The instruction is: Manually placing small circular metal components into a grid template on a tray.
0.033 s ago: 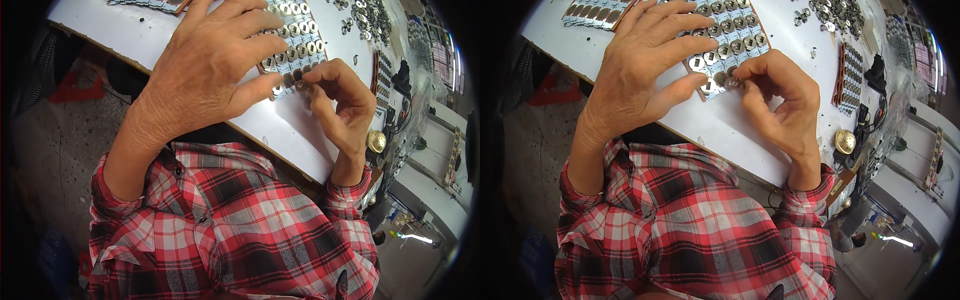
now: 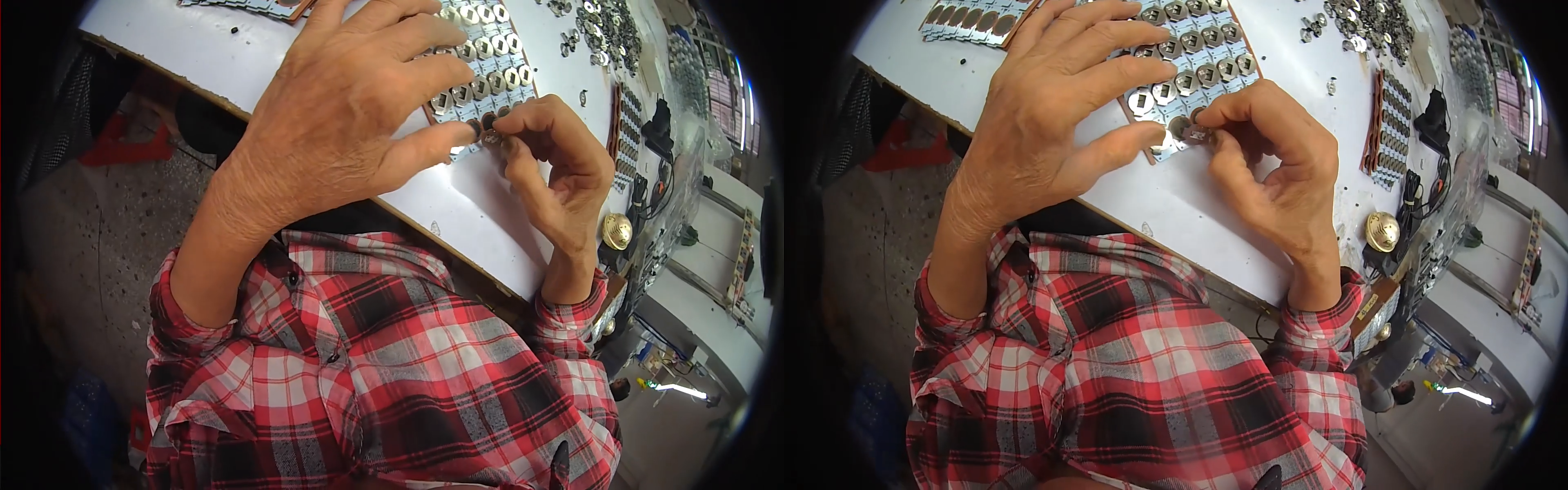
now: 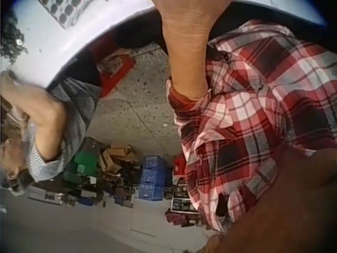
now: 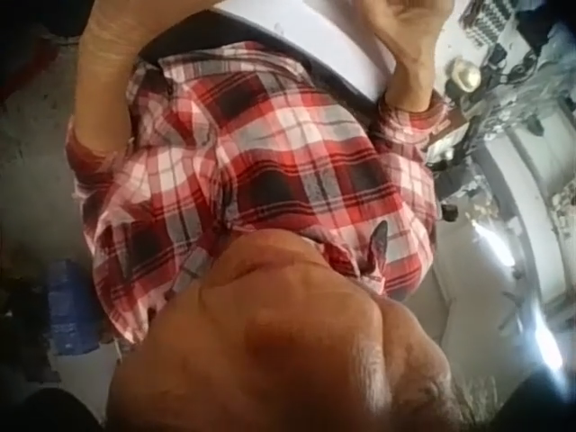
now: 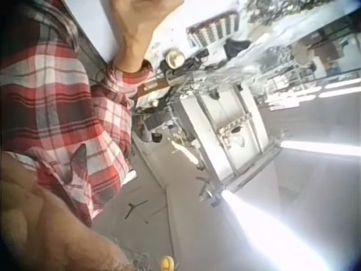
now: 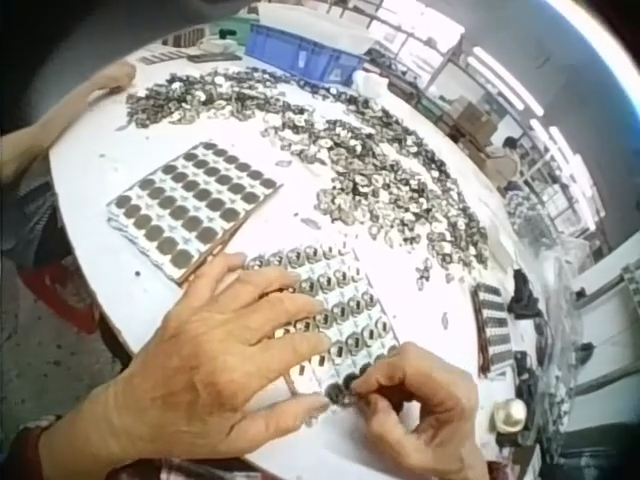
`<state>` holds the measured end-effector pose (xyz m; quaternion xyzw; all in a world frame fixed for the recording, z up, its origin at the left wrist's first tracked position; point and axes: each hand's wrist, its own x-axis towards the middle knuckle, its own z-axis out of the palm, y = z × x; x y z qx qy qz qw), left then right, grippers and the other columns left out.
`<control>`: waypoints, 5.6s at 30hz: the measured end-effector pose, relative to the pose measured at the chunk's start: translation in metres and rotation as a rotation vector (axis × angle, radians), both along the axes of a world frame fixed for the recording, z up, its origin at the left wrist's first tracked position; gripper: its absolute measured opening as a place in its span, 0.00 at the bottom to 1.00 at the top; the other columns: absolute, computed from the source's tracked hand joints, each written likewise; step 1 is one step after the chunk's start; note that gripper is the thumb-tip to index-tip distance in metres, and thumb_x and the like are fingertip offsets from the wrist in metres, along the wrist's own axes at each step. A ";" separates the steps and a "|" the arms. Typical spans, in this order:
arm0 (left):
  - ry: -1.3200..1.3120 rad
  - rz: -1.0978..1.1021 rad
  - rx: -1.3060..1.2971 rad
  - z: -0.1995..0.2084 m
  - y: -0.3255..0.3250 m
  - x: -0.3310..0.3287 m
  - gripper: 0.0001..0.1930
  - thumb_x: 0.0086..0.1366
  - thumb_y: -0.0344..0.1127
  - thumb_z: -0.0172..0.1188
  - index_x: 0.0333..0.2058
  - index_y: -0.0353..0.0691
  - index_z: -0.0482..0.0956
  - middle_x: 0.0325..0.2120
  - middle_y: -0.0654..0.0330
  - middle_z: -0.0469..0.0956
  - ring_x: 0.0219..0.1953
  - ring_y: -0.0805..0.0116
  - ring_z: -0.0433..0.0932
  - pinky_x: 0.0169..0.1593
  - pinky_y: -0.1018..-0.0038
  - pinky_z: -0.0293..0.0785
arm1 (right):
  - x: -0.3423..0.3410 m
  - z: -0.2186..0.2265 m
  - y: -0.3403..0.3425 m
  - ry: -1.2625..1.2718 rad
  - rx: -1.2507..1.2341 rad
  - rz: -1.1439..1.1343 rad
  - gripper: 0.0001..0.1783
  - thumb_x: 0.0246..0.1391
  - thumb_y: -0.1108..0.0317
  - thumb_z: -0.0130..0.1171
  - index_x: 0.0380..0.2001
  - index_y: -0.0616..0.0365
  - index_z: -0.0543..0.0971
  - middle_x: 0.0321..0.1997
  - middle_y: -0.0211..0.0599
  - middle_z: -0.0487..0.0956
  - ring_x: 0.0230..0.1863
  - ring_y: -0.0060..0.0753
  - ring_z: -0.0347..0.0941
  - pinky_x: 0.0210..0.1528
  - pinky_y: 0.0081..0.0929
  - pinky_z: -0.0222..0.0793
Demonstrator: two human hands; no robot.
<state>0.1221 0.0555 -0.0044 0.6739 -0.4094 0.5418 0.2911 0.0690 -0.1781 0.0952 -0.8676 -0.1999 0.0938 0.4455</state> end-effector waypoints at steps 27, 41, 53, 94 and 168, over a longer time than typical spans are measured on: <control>0.891 0.008 0.318 0.076 0.015 -0.043 0.16 0.60 0.32 0.62 0.45 0.32 0.79 0.48 0.47 0.77 0.59 0.49 0.71 0.64 0.48 0.62 | -0.007 -0.004 0.011 0.001 0.136 -0.263 0.09 0.61 0.81 0.59 0.44 0.66 0.82 0.35 0.25 0.80 0.33 0.11 0.76 0.33 0.11 0.66; 0.478 0.034 0.169 0.025 0.010 -0.017 0.16 0.60 0.34 0.64 0.45 0.32 0.80 0.47 0.48 0.78 0.59 0.49 0.72 0.65 0.49 0.61 | -0.001 -0.013 0.020 -0.272 -0.004 -0.052 0.12 0.50 0.81 0.71 0.38 0.61 0.83 0.33 0.29 0.80 0.25 0.13 0.72 0.26 0.13 0.64; 0.093 0.077 0.091 0.011 0.008 -0.012 0.15 0.58 0.31 0.63 0.43 0.32 0.80 0.46 0.48 0.79 0.58 0.50 0.72 0.63 0.51 0.62 | -0.002 0.007 0.011 -0.237 -0.035 0.122 0.12 0.54 0.88 0.61 0.40 0.66 0.84 0.42 0.41 0.80 0.41 0.28 0.75 0.50 0.23 0.70; 0.890 -0.122 0.217 0.070 0.019 -0.049 0.15 0.60 0.37 0.68 0.42 0.35 0.83 0.46 0.51 0.80 0.57 0.52 0.73 0.62 0.53 0.64 | -0.010 -0.001 0.023 -0.159 -0.026 0.025 0.13 0.56 0.85 0.65 0.45 0.66 0.82 0.38 0.33 0.83 0.39 0.20 0.78 0.44 0.19 0.74; -0.186 0.007 -0.132 -0.003 -0.007 0.000 0.26 0.49 0.49 0.77 0.43 0.39 0.85 0.46 0.54 0.81 0.54 0.52 0.75 0.59 0.54 0.67 | -0.003 0.001 -0.002 0.006 0.022 0.006 0.10 0.59 0.84 0.59 0.43 0.67 0.84 0.36 0.28 0.82 0.33 0.13 0.76 0.32 0.13 0.69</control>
